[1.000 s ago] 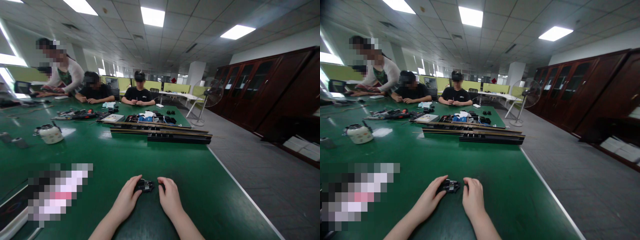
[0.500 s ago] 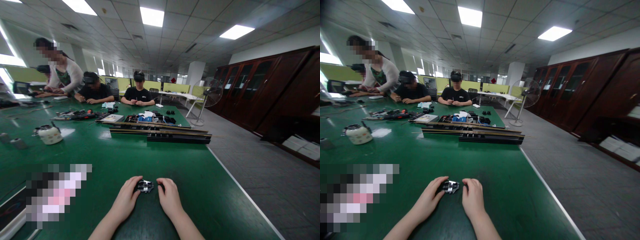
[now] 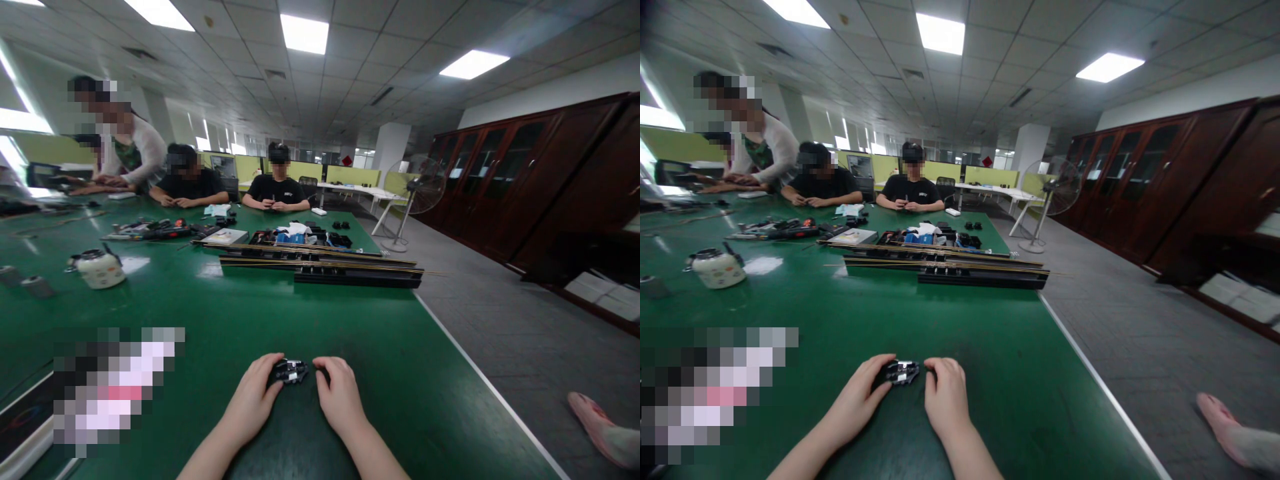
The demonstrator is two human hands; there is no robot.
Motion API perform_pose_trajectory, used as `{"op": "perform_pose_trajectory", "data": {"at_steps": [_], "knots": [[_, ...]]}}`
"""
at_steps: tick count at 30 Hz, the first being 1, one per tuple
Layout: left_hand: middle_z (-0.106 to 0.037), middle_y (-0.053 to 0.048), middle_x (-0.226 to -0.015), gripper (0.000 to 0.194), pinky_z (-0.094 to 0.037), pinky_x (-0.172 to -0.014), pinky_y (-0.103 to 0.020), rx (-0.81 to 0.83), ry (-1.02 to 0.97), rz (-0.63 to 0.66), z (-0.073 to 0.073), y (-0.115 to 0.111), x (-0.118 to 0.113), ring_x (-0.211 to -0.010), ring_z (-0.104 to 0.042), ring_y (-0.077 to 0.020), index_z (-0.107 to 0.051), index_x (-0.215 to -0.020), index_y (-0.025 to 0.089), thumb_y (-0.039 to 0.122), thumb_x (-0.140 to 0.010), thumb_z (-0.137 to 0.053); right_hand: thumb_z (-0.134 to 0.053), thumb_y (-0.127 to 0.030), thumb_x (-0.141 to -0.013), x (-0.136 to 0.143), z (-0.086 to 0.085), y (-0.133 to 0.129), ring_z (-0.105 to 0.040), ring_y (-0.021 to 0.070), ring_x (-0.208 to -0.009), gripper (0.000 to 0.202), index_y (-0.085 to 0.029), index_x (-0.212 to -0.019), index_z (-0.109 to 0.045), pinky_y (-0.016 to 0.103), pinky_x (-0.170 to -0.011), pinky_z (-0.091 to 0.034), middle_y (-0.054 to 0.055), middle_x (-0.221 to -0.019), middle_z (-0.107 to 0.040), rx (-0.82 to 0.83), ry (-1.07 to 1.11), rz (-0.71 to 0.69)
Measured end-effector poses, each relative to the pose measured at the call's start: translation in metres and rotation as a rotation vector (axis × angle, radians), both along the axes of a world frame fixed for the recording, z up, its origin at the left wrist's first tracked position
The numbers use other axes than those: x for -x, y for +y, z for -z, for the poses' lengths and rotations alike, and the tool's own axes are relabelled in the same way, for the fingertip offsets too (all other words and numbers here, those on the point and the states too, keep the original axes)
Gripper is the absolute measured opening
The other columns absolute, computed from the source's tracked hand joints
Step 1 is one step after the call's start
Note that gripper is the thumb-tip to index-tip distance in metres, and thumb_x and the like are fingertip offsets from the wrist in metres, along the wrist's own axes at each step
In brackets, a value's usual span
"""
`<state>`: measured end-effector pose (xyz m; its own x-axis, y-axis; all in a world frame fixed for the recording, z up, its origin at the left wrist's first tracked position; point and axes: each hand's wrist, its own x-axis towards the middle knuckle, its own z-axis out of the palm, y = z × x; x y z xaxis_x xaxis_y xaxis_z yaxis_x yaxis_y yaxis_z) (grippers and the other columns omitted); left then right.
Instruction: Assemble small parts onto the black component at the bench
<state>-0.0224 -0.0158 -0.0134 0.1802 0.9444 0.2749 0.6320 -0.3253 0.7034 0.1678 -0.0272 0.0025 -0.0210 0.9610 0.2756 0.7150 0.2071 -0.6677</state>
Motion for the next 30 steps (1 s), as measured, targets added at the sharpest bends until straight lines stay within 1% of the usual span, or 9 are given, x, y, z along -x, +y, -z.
{"op": "perform_pose_trajectory", "data": {"at_steps": [5,8,11,17,23,27,30], "knots": [[-0.061,-0.009,-0.11,0.034,-0.04,-0.094,-0.045,0.016,-0.02,0.011,-0.0017,-0.0005,0.0001,-0.106,-0.054,-0.0241,-0.055,-0.106,0.02,0.015,-0.073,-0.049,-0.044,-0.01,-0.075,0.0,-0.0005,-0.0002,-0.057,0.0186,-0.092,0.028,-0.021,-0.091,-0.064,0.031,-0.084,-0.041,0.004,-0.092,-0.066,0.004,-0.006,0.0],[-0.06,-0.008,-0.112,0.037,-0.04,-0.095,-0.045,0.025,-0.031,0.01,-0.0012,-0.0004,0.0003,-0.107,-0.053,-0.0239,-0.053,-0.11,0.022,0.016,-0.074,-0.049,-0.045,-0.01,-0.075,0.0,-0.0009,0.0,-0.057,0.0188,-0.092,0.028,-0.022,-0.091,-0.064,0.031,-0.084,-0.042,0.004,-0.092,-0.066,0.009,-0.013,0.002],[-0.059,-0.009,-0.113,0.039,-0.039,-0.096,-0.045,0.031,-0.028,0.003,-0.0012,-0.0002,0.0004,-0.108,-0.052,-0.0236,-0.052,-0.113,0.021,0.017,-0.075,-0.048,-0.045,-0.011,-0.075,0.0001,-0.0009,0.0003,-0.057,0.0184,-0.092,0.028,-0.022,-0.091,-0.064,0.031,-0.084,-0.042,0.003,-0.091,-0.066,0.008,-0.019,0.002],[-0.06,-0.008,-0.11,0.034,-0.04,-0.094,-0.045,0.015,-0.016,0.027,-0.0036,-0.0011,0.0,-0.106,-0.053,-0.0244,-0.056,-0.108,0.022,0.017,-0.075,-0.048,-0.044,-0.01,-0.075,-0.0002,-0.001,0.0002,-0.057,0.0189,-0.092,0.028,-0.022,-0.091,-0.064,0.031,-0.084,-0.042,0.003,-0.092,-0.065,0.02,-0.015,0.0],[-0.059,-0.007,-0.114,0.038,-0.039,-0.097,-0.044,0.011,-0.002,0.029,-0.0015,-0.0004,0.0005,-0.11,-0.051,-0.0231,-0.055,-0.111,0.023,0.015,-0.076,-0.046,-0.045,-0.01,-0.075,-0.0005,-0.0018,-0.0002,-0.057,0.0189,-0.091,0.028,-0.022,-0.09,-0.065,0.031,-0.084,-0.041,0.004,-0.091,-0.066,0.02,-0.004,0.0],[-0.059,-0.007,-0.117,0.042,-0.039,-0.097,-0.043,0.006,-0.009,0.023,0.0007,0.0006,0.001,-0.11,-0.051,-0.0226,-0.052,-0.116,0.023,0.015,-0.075,-0.046,-0.045,-0.01,-0.075,-0.0002,-0.0009,0.0004,-0.057,0.0185,-0.091,0.027,-0.022,-0.09,-0.065,0.03,-0.083,-0.041,0.003,-0.09,-0.066,0.013,-0.012,0.0],[-0.059,-0.007,-0.117,0.043,-0.039,-0.097,-0.044,-0.002,-0.007,0.022,0.0007,0.0008,0.0008,-0.11,-0.052,-0.0225,-0.052,-0.116,0.024,0.014,-0.074,-0.047,-0.046,-0.01,-0.074,-0.0002,-0.0001,0.0009,-0.058,0.0175,-0.091,0.027,-0.022,-0.089,-0.065,0.029,-0.083,-0.042,0.002,-0.09,-0.066,0.001,-0.021,0.009]]}}
